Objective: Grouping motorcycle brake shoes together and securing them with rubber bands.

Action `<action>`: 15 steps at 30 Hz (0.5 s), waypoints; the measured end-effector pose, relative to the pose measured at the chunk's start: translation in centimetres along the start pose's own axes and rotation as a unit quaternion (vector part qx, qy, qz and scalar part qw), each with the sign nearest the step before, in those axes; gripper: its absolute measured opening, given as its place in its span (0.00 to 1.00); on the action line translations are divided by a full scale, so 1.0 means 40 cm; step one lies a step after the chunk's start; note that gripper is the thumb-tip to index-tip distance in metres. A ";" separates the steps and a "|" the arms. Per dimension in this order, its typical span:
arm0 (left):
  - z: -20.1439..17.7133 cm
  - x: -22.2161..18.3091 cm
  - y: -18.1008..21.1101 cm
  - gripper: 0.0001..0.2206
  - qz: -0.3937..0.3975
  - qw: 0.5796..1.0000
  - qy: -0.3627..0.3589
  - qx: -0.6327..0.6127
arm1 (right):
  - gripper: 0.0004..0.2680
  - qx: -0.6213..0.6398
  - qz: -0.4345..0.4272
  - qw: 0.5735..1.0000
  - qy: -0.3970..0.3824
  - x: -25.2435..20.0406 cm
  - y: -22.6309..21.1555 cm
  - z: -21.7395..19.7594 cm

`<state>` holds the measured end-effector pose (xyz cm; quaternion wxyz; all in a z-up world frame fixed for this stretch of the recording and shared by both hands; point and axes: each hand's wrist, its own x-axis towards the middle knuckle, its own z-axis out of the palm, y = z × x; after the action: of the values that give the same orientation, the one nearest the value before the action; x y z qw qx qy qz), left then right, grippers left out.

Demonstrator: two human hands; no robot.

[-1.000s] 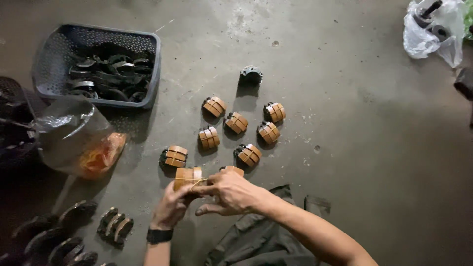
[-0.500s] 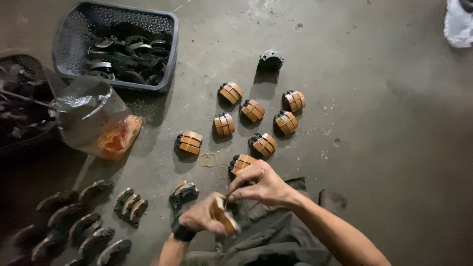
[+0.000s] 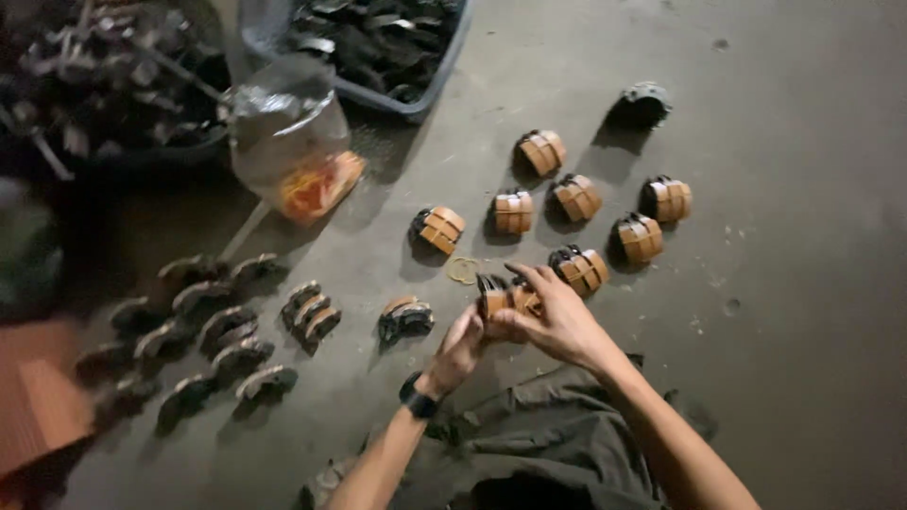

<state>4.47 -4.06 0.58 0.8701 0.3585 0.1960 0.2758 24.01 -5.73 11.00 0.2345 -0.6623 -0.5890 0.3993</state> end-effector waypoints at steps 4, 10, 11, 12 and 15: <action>-0.109 0.026 -0.093 0.33 0.041 0.997 0.012 0.064 | 0.28 -0.025 0.045 0.999 -0.002 0.060 0.126 0.113; -0.133 0.009 -0.022 0.28 -0.046 0.985 0.053 0.155 | 0.26 -0.158 0.055 0.986 0.005 0.149 0.095 0.080; -0.149 -0.008 -0.011 0.25 -0.029 0.984 0.077 0.161 | 0.24 -0.225 0.064 0.972 -0.005 0.159 0.125 0.087; -0.167 -0.025 0.001 0.23 -0.012 0.981 0.101 0.166 | 0.22 -0.291 0.073 0.954 -0.014 0.171 0.154 0.095; -0.216 -0.096 0.090 0.19 0.025 0.960 0.204 0.188 | 0.23 -0.329 -0.018 0.943 0.047 0.161 0.168 0.082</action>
<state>-4.36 0.16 -2.00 0.7211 0.4568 0.4090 0.3227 25.26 -1.36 2.26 0.0380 -0.7100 -0.6875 0.1475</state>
